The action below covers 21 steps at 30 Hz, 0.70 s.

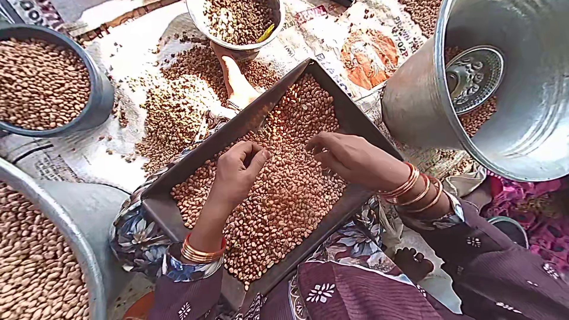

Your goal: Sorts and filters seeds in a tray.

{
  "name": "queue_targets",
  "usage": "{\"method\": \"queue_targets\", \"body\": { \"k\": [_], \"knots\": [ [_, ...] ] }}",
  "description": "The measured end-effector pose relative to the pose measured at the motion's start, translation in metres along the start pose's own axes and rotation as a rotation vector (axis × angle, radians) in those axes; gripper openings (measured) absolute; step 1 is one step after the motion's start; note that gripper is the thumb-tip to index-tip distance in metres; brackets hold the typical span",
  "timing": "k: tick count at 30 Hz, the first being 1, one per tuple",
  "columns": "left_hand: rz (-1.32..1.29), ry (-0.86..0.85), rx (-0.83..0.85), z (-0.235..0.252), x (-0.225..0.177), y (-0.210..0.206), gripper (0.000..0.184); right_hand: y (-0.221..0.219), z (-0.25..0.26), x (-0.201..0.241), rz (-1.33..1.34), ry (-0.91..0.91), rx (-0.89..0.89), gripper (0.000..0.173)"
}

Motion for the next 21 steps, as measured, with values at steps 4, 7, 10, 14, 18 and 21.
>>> {"method": "queue_targets", "body": {
  "k": [4, 7, 10, 14, 18, 21],
  "knots": [
    [0.388, -0.069, 0.114, 0.000, -0.003, -0.018, 0.026, 0.017, 0.004, -0.011, -0.287, -0.106, -0.048, 0.019],
    [0.485, -0.036, 0.170, -0.001, -0.002, -0.025, 0.031, 0.013, 0.005, -0.014, -0.341, -0.120, -0.028, 0.018],
    [0.464, -0.028, 0.194, -0.001, -0.002, -0.028, 0.023, 0.010, 0.005, -0.017, -0.365, -0.128, -0.042, 0.016],
    [0.451, -0.039, 0.195, -0.001, 0.000, -0.029, 0.016, 0.009, 0.003, -0.019, -0.364, -0.109, -0.050, 0.012],
    [0.452, -0.017, 0.205, -0.001, 0.000, -0.030, 0.017, -0.001, -0.001, -0.022, -0.352, -0.115, 0.044, 0.008],
    [0.285, 0.012, 0.105, 0.000, -0.005, -0.022, 0.013, -0.003, -0.002, -0.025, -0.368, -0.169, 0.083, 0.010]
  ]
}}
Point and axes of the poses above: each hand's wrist, its own z-axis towards the middle knuckle, its own y-axis out of the back of the hand, x = y × z, the point moved 7 cm from there along z, towards the middle knuckle, and after that the axes turned 10 degrees about -y, right-handed, at the moved point
